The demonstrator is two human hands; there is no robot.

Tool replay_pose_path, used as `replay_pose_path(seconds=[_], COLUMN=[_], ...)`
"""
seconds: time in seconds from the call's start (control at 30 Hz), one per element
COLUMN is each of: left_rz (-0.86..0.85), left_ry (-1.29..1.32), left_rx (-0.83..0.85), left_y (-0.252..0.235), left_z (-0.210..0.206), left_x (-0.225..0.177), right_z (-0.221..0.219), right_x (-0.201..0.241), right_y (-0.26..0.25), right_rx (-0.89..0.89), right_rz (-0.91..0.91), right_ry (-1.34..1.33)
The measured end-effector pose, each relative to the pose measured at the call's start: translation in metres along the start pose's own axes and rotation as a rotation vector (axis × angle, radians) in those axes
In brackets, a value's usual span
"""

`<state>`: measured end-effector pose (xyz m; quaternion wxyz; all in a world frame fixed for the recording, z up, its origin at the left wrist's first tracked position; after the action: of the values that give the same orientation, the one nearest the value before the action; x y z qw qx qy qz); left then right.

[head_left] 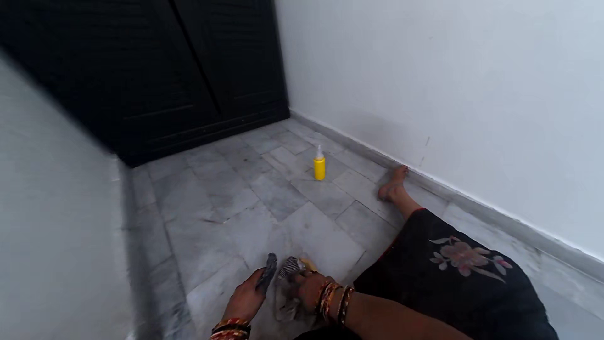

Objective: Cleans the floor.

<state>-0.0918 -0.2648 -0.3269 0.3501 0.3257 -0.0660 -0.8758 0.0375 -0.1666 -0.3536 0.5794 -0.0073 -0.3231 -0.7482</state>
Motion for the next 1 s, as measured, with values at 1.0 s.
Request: replay_pose_path(seconds=[1.0], left_rz=[0.039], left_ry=[0.151], left_rx=[-0.011], left_y=[-0.025], left_z=[-0.001], left_x=[0.029], right_z=[0.371], right_x=[-0.204], right_y=[-0.134], right_rx=[-0.858], right_rz=[-0.334], right_ry=[-0.077])
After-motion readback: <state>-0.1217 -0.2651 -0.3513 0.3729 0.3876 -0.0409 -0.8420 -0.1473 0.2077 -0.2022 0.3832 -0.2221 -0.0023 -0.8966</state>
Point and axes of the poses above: each hand's wrist, its own y-axis away from the middle knuckle, its own z-axis out of the back of the hand, x = y × z, the point moved 6 cm from there along -y, towards the middle knuckle, and after that the axes turned 8 degrees about -z, right-handed, at the moved point
